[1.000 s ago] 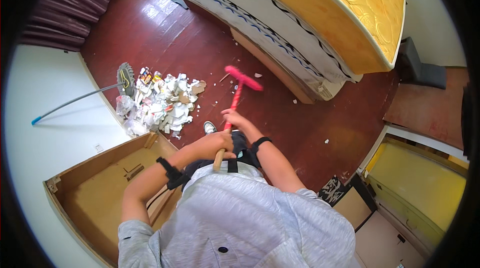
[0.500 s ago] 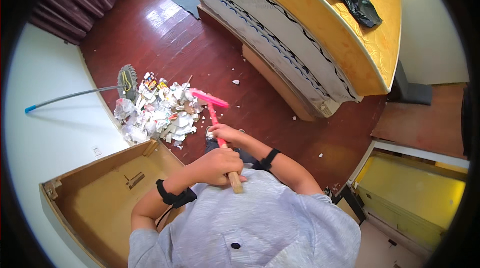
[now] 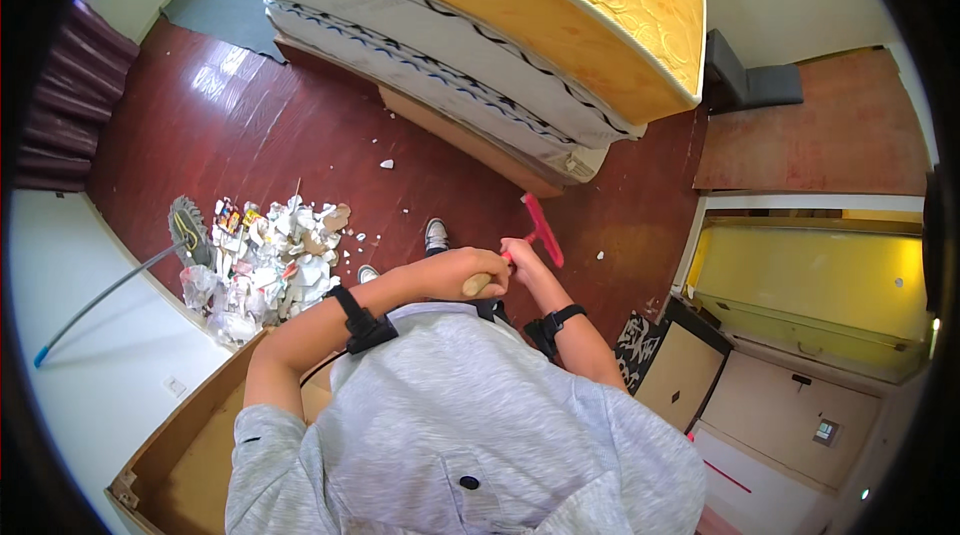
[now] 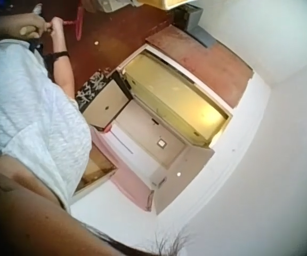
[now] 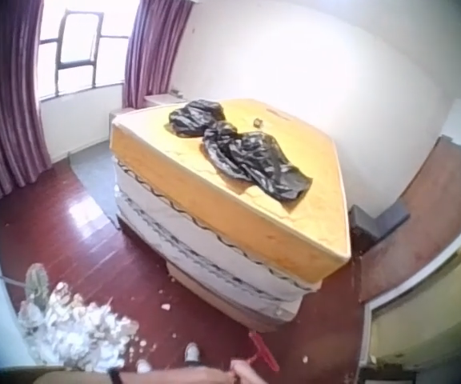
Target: Sweeping up paper scraps and trash from a bedroom floor using a broom.
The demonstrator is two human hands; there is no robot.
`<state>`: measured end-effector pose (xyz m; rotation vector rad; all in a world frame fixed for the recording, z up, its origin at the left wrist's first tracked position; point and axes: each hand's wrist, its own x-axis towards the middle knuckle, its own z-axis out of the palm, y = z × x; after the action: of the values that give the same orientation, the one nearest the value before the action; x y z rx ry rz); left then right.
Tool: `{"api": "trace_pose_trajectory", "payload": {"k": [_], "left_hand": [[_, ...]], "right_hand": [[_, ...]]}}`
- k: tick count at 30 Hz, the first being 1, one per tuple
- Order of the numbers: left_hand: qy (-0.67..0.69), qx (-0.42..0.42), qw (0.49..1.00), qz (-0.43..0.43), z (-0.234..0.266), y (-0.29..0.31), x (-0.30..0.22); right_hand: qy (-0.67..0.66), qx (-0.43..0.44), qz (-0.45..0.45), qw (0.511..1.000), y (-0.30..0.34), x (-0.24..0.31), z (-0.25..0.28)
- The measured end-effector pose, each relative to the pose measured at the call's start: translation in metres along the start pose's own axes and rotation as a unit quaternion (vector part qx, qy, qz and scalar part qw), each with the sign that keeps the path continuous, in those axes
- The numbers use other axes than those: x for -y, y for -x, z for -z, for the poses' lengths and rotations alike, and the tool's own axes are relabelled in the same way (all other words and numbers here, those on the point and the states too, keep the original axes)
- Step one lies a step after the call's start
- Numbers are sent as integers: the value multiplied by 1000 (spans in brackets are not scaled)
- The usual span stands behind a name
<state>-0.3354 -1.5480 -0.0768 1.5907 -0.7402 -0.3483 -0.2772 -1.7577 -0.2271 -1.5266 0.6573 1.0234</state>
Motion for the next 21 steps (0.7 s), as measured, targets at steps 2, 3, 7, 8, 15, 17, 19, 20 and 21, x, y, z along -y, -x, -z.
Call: {"api": "trace_pose_trajectory", "payload": {"k": [2, 3, 7, 8, 15, 17, 19, 20, 21], "left_hand": [[35, 4, 999, 25, -6, -36, 20], [91, -14, 994, 56, -10, -52, 30], [128, -49, 984, 110, -14, -89, 61], [114, -48, 985, 117, -13, -92, 70], [136, -175, 941, 254, 29, -40, 50], [42, -273, 929, 246, 27, -23, 19], [39, -307, 910, 274, 26, -12, -9], [40, -339, 893, 295, 25, -8, -22], [65, -364, 874, 315, 25, -3, -34]], "right_hand": [[-74, -10, -11, 997, -25, 0, 36], [-117, -25, 6, 993, -33, -2, 49], [-148, 24, 6, 989, -73, 14, 76], [-121, 70, 13, 990, -84, 15, 78], [59, 184, -97, 976, -126, 44, -26], [176, 211, -82, 958, -120, 54, -66], [241, 238, -78, 938, -111, 63, -101], [261, 275, -81, 922, -108, 66, -117], [282, 310, -84, 904, -104, 68, -130]]}}
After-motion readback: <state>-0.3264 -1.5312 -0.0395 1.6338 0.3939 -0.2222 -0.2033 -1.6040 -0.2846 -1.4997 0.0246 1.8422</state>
